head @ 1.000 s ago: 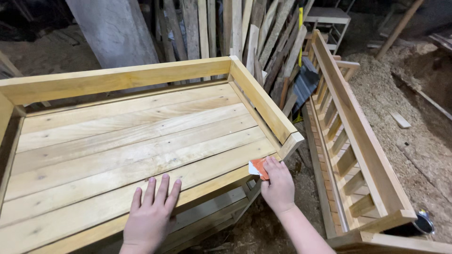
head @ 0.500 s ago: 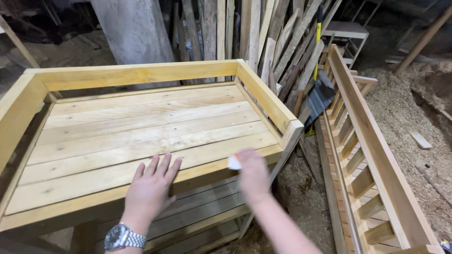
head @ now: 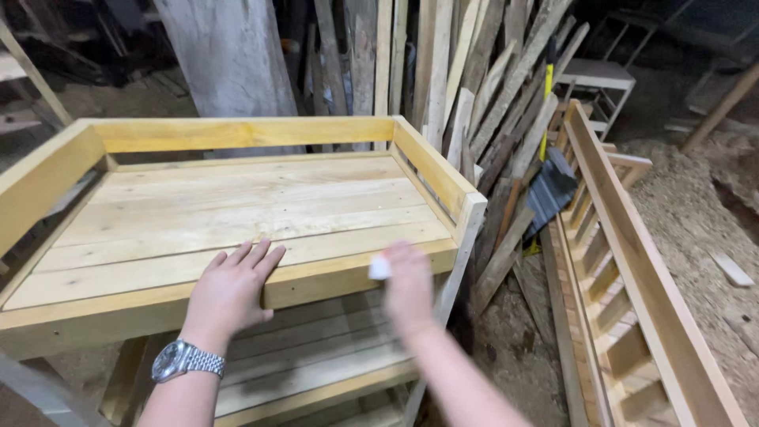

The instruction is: The person sands the surface and edges of a wooden tray-like furniture frame by hand using a piece of sandpaper. Midway, they tear a fresh sheet of sandpaper from a paper backing and continue sanding the tabletop and rails.

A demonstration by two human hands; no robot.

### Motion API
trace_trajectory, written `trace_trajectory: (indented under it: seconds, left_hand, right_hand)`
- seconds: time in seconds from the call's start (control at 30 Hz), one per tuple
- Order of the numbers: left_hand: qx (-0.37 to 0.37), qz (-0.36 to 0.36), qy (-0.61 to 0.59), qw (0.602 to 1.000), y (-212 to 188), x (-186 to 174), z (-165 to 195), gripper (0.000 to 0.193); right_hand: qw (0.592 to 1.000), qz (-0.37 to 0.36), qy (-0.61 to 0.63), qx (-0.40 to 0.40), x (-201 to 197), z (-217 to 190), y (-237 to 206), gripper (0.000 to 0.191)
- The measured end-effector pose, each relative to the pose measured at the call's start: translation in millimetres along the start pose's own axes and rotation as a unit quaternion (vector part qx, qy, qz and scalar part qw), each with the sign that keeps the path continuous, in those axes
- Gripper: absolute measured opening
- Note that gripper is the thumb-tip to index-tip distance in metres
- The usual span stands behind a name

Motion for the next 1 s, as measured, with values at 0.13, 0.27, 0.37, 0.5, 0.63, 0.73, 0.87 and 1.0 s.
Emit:
trace_trajectory:
  seconds: [0.13,0.27,0.37,0.5,0.63,0.73,0.87,1.0]
  left_hand:
    - [-0.003,0.004,-0.009,1.000,27.3,2.5,2.2,0.110]
    - [0.014,0.036,-0.026,0.999,41.3,6.4,-1.6,0.112]
    - [0.018,0.044,-0.020,0.999,46.3,11.5,-4.6,0.110]
    - [0.008,0.023,-0.033,0.999,46.0,17.0,-11.3,0.109]
    - [0.020,0.017,-0.039,0.999,41.0,18.4,-15.0,0.110]
    - [0.038,0.021,-0.036,0.998,37.2,18.9,-15.3,0.108]
    - [0.052,0.043,-0.050,0.996,32.8,15.6,-15.9,0.104]
    - [0.054,0.039,-0.059,0.996,32.2,14.4,-18.3,0.107]
  right_hand:
    - [0.926,0.104,-0.094,-0.350,39.9,-78.9,-14.7,0.052]
    - [0.962,0.046,-0.015,-0.268,-7.7,-8.9,29.9,0.038]
    - [0.917,0.143,-0.211,-0.307,-46.4,24.2,49.4,0.052]
    - [0.974,0.143,-0.114,-0.133,-5.3,14.4,46.9,0.043]
    - [0.932,0.169,-0.087,-0.307,61.1,-76.6,-3.6,0.042]
    - [0.933,0.118,-0.065,-0.333,43.2,-75.3,-2.3,0.039]
    - [0.965,0.095,-0.146,-0.195,-24.3,-3.2,44.2,0.040]
    - [0.918,0.187,-0.291,-0.193,-26.1,2.4,47.0,0.050]
Point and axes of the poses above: each hand's wrist, its own y-axis towards the middle knuckle, its own x-axis out of the palm, z = x × y, the point moved 7 cm from there along y, towards the middle knuckle, and after that the axes turned 2 degrees about -x, right-handed, at the moved point
